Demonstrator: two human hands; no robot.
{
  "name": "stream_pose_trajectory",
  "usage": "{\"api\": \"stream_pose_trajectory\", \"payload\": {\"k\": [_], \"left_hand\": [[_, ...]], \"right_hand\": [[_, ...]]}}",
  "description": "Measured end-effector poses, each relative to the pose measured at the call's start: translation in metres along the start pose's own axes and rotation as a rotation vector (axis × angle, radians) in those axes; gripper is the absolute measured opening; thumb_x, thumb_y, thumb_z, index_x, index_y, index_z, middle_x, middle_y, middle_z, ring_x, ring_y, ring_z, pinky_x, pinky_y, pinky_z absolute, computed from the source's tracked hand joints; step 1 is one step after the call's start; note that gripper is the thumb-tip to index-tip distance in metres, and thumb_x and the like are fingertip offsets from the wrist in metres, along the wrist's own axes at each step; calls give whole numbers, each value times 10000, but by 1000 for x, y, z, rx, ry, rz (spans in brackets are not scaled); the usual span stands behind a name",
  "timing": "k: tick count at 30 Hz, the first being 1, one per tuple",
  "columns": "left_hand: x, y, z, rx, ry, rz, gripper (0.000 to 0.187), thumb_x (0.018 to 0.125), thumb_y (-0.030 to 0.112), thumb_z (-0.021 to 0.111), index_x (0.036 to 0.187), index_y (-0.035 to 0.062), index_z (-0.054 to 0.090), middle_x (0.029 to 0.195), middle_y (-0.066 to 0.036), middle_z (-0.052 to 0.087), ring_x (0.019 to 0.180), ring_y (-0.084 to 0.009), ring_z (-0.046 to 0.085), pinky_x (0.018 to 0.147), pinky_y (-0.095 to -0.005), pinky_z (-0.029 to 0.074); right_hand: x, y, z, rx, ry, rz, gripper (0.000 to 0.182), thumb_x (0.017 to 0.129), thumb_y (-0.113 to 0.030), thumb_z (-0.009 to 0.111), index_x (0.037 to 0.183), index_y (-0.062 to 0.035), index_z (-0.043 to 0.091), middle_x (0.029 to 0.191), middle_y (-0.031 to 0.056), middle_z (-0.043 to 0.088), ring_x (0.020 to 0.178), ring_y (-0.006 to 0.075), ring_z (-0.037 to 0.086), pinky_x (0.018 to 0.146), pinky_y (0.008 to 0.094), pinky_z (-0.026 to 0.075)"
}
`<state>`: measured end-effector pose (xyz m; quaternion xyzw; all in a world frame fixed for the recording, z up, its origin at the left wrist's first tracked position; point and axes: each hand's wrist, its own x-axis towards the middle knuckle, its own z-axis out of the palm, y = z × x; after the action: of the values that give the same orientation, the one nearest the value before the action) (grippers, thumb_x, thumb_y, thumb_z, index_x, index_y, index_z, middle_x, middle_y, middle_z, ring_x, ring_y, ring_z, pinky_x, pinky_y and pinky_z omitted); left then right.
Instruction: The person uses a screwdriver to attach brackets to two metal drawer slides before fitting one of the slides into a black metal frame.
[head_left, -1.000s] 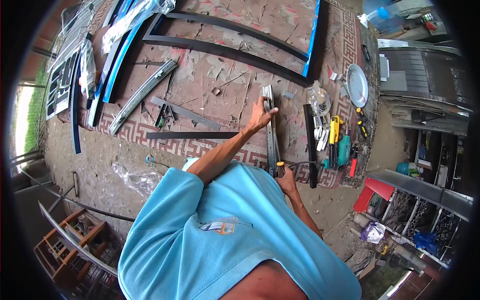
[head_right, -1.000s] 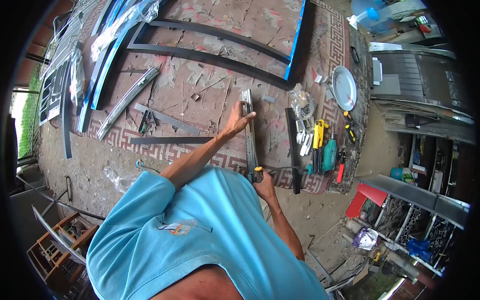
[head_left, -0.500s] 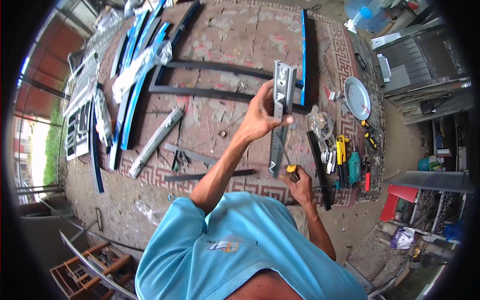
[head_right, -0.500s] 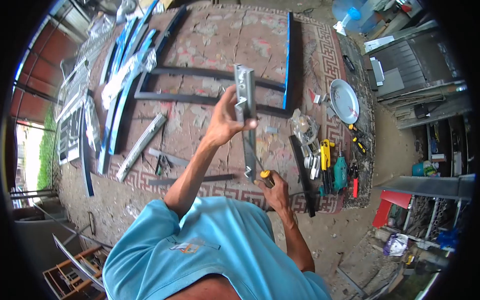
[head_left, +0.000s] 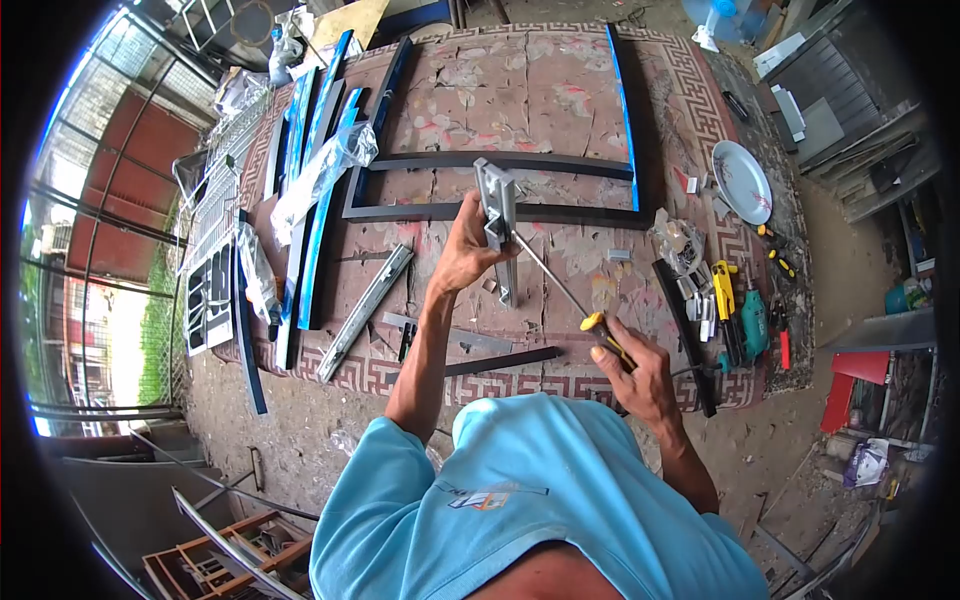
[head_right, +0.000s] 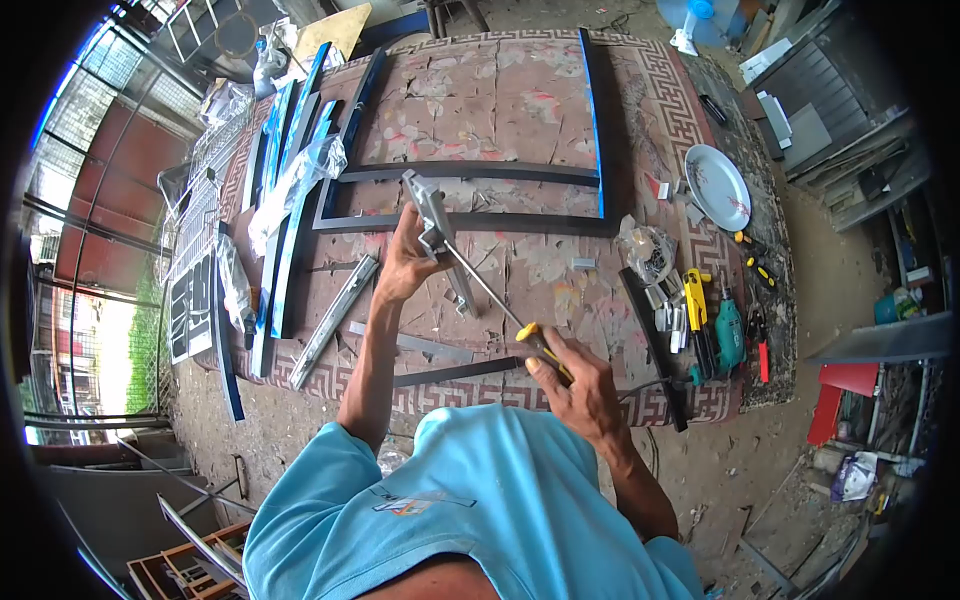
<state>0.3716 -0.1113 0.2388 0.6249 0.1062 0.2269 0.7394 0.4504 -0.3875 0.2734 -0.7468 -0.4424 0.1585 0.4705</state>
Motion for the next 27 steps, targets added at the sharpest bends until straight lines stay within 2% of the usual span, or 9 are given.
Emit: {"api": "stream_pose_trajectory", "payload": {"k": [3, 6, 15, 22, 27], "left_hand": [[-5, 9, -1, 100, 34, -4, 671, 577, -88, 638, 1191, 59, 409, 907, -7, 460, 814, -110, 448, 714, -266, 421], [-11, -2, -22, 238, -27, 31, 580, 554, -21, 735, 1062, 72, 469, 874, -15, 470, 815, -128, 473, 735, -291, 418], [-16, -3, -23, 182, -33, -18, 560, 526, 0, 752, 1012, 55, 478, 900, -47, 491, 864, -169, 502, 783, -327, 432], [-18, 0, -21, 193, -32, -17, 504, 520, 34, 756, 950, 54, 495, 903, -49, 489, 881, -178, 511, 804, -349, 434], [-19, -8, -25, 204, -54, -22, 493, 530, 34, 771, 944, 59, 505, 927, -51, 481, 886, -182, 512, 829, -355, 437]], "right_hand": [[2, 3, 10, 3, -8, -56, 372, 853, -178, 603, 1125, 69, 546, 792, 194, 595, 673, 305, 606, 583, 360, 469], [5, 0, 17, -10, -60, -55, 355, 855, -170, 597, 1109, 75, 554, 819, 207, 605, 678, 319, 616, 574, 357, 478], [6, -3, 17, 57, -77, -62, 373, 857, -174, 597, 1096, 108, 552, 899, 240, 621, 776, 333, 640, 648, 361, 507], [7, -5, 15, 97, -100, -17, 355, 854, -158, 594, 1090, 105, 561, 892, 240, 622, 774, 324, 643, 638, 355, 505], [4, -5, 17, 105, -102, -15, 359, 848, -152, 597, 1115, 85, 561, 802, 198, 611, 683, 275, 621, 580, 342, 478]]}}
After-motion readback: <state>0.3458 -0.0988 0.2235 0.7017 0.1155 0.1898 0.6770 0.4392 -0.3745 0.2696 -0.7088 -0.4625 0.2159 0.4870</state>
